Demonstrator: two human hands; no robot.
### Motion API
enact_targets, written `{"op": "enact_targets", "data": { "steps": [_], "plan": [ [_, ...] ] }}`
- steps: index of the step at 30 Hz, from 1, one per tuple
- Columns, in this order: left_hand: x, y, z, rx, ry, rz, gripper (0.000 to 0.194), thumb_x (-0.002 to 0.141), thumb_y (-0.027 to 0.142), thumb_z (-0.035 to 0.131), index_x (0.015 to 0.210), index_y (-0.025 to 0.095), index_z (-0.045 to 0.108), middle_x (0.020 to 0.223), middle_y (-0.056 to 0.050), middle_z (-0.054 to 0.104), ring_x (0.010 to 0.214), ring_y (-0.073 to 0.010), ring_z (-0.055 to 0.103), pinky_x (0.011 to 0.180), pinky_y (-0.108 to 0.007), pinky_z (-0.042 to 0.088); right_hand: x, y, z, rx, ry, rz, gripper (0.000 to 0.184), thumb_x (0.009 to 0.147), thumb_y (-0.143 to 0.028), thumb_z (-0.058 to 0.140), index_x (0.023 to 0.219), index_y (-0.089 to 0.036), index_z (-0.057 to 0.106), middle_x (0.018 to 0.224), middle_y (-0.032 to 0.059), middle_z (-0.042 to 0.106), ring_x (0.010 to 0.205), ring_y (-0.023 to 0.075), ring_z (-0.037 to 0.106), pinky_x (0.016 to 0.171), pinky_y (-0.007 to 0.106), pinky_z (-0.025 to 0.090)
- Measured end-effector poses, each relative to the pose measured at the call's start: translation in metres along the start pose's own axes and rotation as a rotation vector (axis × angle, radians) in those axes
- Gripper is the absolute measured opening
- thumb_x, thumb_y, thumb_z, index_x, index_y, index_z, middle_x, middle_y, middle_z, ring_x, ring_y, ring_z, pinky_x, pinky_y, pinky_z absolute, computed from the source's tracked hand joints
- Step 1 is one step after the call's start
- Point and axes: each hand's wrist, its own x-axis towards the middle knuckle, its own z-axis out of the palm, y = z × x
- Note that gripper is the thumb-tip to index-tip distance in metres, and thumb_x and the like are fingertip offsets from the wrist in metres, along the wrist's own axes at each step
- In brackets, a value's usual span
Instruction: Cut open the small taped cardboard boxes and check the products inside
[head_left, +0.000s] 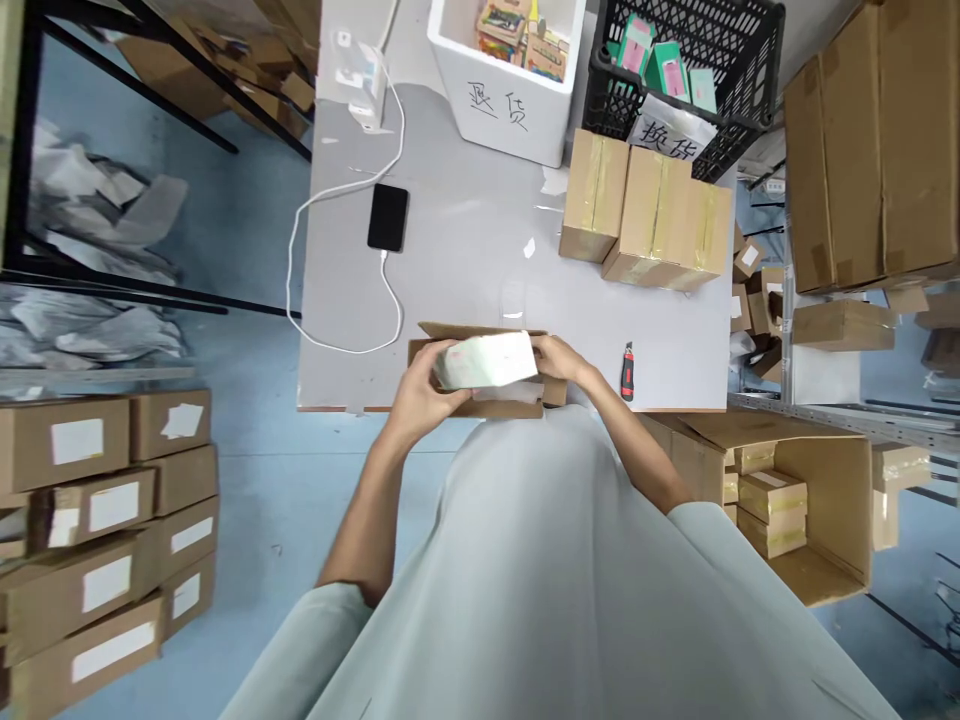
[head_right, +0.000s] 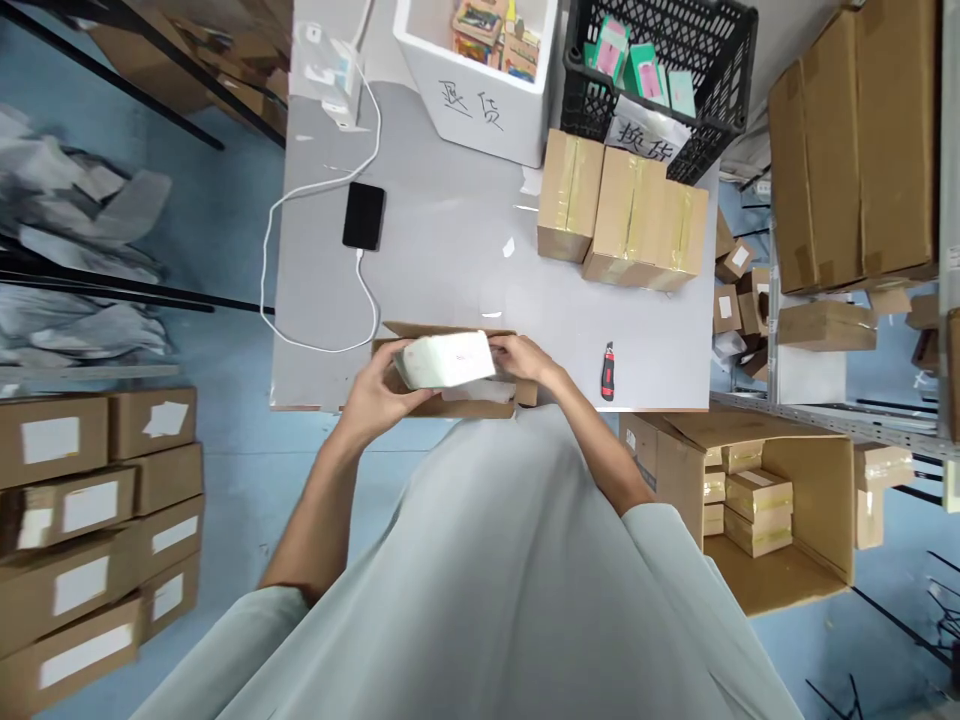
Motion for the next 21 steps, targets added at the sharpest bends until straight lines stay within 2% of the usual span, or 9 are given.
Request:
{"op": "enact_targets", "data": {
  "steps": [1, 3, 5, 7, 10, 13, 17, 19, 21],
  "plan": [
    [-0.003, -0.006, -0.002, -0.096, 0.032, -0.057, 0.080, 0.078, 0.054, 0.097, 0.145, 0.025, 0.065, 0.146, -0.013, 0.074, 0.139, -0.0384, 0.070, 0.119, -0.054, 0.060, -0.010, -0.001, 0.004, -0.053, 0.091, -0.006, 0.025, 0.101, -0.016, 0.071, 0.123, -0.020, 0.083, 0.124, 0.0084, 0.085, 0.123, 0.0266, 0.075, 0.111, 0.035, 0.056],
    [-0.009, -0.014, -0.003, -0.263, 0.070, -0.137, 0.096, 0.070, 0.063, 0.104, 0.147, 0.025, 0.063, 0.147, -0.014, 0.073, 0.139, -0.0382, 0.071, 0.115, -0.051, 0.063, -0.031, 0.001, 0.010, -0.184, 0.315, 0.071, 0.027, 0.104, -0.026, 0.074, 0.130, -0.018, 0.079, 0.138, 0.0165, 0.079, 0.136, 0.0322, 0.070, 0.118, 0.043, 0.055],
    [-0.013, -0.017, 0.001, -0.358, 0.093, -0.177, 0.101, 0.066, 0.065, 0.108, 0.147, 0.025, 0.063, 0.149, -0.015, 0.072, 0.142, -0.0384, 0.070, 0.117, -0.051, 0.063, -0.049, 0.007, 0.014, -0.223, 0.474, 0.227, 0.035, 0.104, -0.034, 0.077, 0.135, -0.017, 0.074, 0.142, 0.0206, 0.076, 0.131, 0.0335, 0.072, 0.115, 0.046, 0.058],
    [-0.014, -0.017, 0.007, -0.405, 0.103, -0.198, 0.101, 0.065, 0.063, 0.109, 0.146, 0.026, 0.064, 0.152, -0.016, 0.071, 0.147, -0.0381, 0.067, 0.121, -0.050, 0.061, -0.062, 0.016, 0.017, -0.172, 0.438, 0.354, 0.028, 0.106, -0.034, 0.073, 0.129, -0.019, 0.073, 0.131, 0.0159, 0.081, 0.110, 0.0289, 0.078, 0.105, 0.042, 0.062],
    [-0.010, -0.014, 0.020, -0.504, 0.066, -0.218, 0.100, 0.064, 0.061, 0.110, 0.145, 0.026, 0.064, 0.156, -0.016, 0.070, 0.151, -0.0377, 0.066, 0.120, -0.049, 0.062, -0.069, 0.028, 0.016, -0.094, 0.363, 0.414, 0.013, 0.107, -0.034, 0.065, 0.110, -0.024, 0.072, 0.105, 0.0061, 0.085, 0.089, 0.0241, 0.078, 0.095, 0.036, 0.061],
    [0.000, -0.009, 0.036, -0.634, 0.005, -0.242, 0.102, 0.061, 0.058, 0.112, 0.145, 0.025, 0.065, 0.154, -0.017, 0.073, 0.145, -0.0375, 0.070, 0.113, -0.047, 0.066, -0.073, 0.039, 0.001, -0.083, 0.502, 0.434, 0.014, 0.105, -0.035, 0.061, 0.105, -0.024, 0.071, 0.103, 0.0073, 0.086, 0.087, 0.0246, 0.079, 0.091, 0.035, 0.060],
    [0.015, 0.004, 0.053, -0.797, -0.076, -0.277, 0.094, 0.063, 0.055, 0.111, 0.142, 0.025, 0.070, 0.146, -0.016, 0.079, 0.134, -0.0367, 0.076, 0.108, -0.048, 0.068, -0.089, 0.053, -0.036, -0.088, 0.630, 0.489, 0.019, 0.104, -0.037, 0.059, 0.107, -0.022, 0.070, 0.110, 0.0141, 0.086, 0.093, 0.0277, 0.078, 0.096, 0.040, 0.061],
    [0.022, 0.012, 0.059, -0.872, -0.115, -0.316, 0.091, 0.067, 0.057, 0.109, 0.143, 0.027, 0.071, 0.144, -0.014, 0.080, 0.129, -0.0362, 0.079, 0.103, -0.049, 0.070, -0.099, 0.053, -0.052, -0.125, 0.707, 0.494, 0.020, 0.104, -0.036, 0.058, 0.110, -0.021, 0.070, 0.118, 0.0180, 0.084, 0.101, 0.0303, 0.078, 0.102, 0.045, 0.061],
    [0.029, 0.021, 0.065, -0.933, -0.145, -0.352, 0.088, 0.069, 0.059, 0.108, 0.143, 0.027, 0.072, 0.140, -0.013, 0.082, 0.124, -0.0355, 0.081, 0.100, -0.049, 0.070, -0.107, 0.044, -0.059, -0.151, 0.827, 0.420, 0.024, 0.104, -0.037, 0.059, 0.116, -0.020, 0.070, 0.131, 0.0221, 0.079, 0.114, 0.0328, 0.076, 0.110, 0.051, 0.061]
  ]
}}
